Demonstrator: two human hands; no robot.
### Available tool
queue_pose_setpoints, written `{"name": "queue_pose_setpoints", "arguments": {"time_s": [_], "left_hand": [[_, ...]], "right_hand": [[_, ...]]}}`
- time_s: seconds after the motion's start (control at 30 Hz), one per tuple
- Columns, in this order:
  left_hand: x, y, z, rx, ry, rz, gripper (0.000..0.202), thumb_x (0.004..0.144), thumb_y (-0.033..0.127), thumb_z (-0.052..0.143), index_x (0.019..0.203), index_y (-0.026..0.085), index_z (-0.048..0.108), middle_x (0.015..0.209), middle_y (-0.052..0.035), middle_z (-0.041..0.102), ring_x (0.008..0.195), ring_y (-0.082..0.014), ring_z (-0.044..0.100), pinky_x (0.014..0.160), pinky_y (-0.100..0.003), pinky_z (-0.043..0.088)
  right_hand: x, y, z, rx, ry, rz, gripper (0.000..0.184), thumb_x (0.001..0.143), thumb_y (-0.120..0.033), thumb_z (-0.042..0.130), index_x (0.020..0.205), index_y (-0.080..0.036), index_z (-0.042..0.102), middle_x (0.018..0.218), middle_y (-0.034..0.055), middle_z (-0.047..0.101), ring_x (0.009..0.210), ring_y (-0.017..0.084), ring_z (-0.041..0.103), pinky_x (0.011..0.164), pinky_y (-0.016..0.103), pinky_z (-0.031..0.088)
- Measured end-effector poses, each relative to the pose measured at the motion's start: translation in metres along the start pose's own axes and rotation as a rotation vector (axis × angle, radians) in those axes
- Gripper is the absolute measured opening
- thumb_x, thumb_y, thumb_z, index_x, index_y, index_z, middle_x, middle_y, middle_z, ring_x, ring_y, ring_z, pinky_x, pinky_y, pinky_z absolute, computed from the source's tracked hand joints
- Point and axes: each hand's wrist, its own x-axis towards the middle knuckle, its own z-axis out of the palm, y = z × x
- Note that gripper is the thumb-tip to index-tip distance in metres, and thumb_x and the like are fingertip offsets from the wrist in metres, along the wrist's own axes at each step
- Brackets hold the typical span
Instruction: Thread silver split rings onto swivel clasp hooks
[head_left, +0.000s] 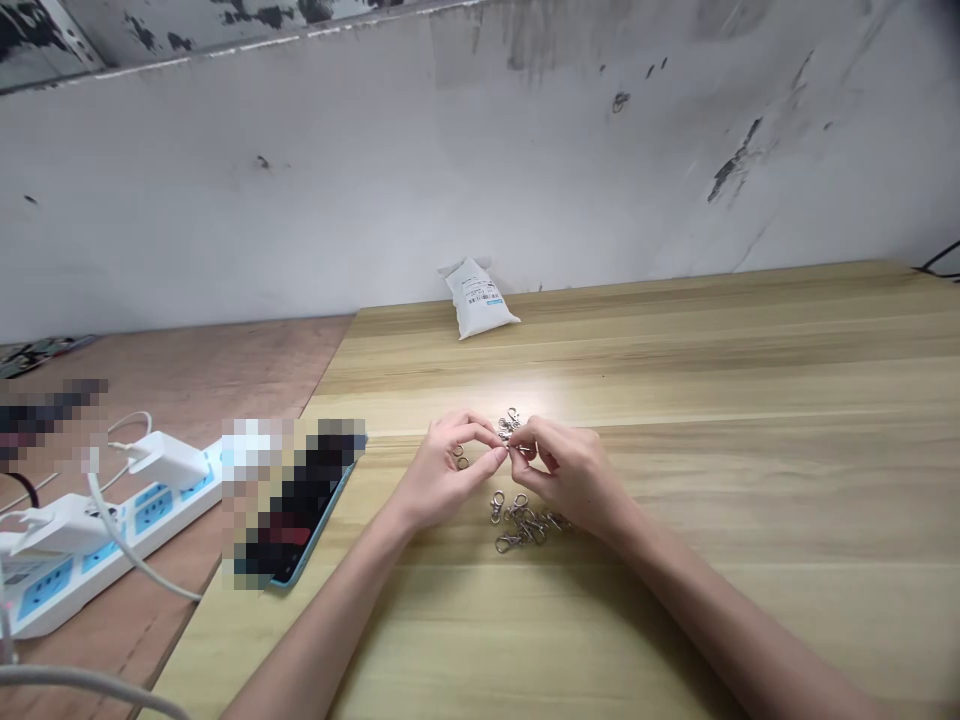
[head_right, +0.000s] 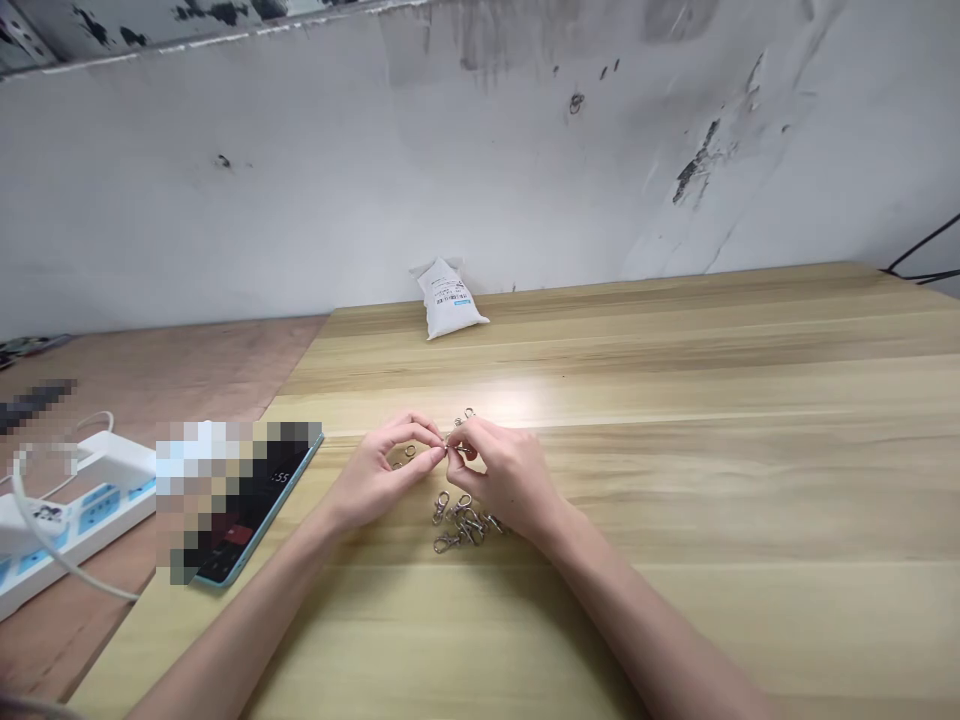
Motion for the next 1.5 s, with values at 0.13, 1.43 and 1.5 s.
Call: {"name": "queue_pose_setpoints", "arguments": {"time_s": [0.13, 1.43, 1.5], "left_hand": [[0.001, -0.001, -0.001, -0.085, -0.056, -0.029, 0.011, 0.089, 0.027, 0.059, 0.086, 0.021, 0.068, 0.096, -0.0026, 0.067, 0.093, -0.0174, 0.063, 0.089, -0.039, 0.047], [-0.001, -0.007, 0.004, 0.345, 0.143, 0.238, 0.006, 0.083, 0.016, 0.061, 0.080, 0.021, 0.061, 0.086, 0.0022, 0.066, 0.085, -0.0140, 0.062, 0.108, -0.042, 0.028], [-0.001, -0.007, 0.004, 0.345, 0.142, 0.226, 0.006, 0.083, 0.016, 0.061, 0.080, 0.021, 0.060, 0.086, 0.0023, 0.066, 0.085, -0.0140, 0.062, 0.108, -0.042, 0.028]], "right_hand": [[0.000, 0.000, -0.001, -0.037, -0.008, -0.021, 0.011, 0.085, -0.017, 0.051, 0.079, -0.020, 0.060, 0.069, -0.0001, 0.063, 0.051, 0.009, 0.046, 0.052, 0.023, 0.035], [0.006, 0.000, -0.002, 0.757, -0.209, 0.552, 0.023, 0.085, -0.038, 0.062, 0.081, -0.016, 0.066, 0.065, -0.0006, 0.056, 0.056, 0.010, 0.046, 0.052, 0.024, 0.035], [0.005, 0.000, -0.001, 0.736, -0.166, 0.520, 0.022, 0.085, -0.038, 0.062, 0.082, -0.016, 0.067, 0.071, 0.0009, 0.060, 0.059, 0.011, 0.048, 0.054, 0.025, 0.037]]}}
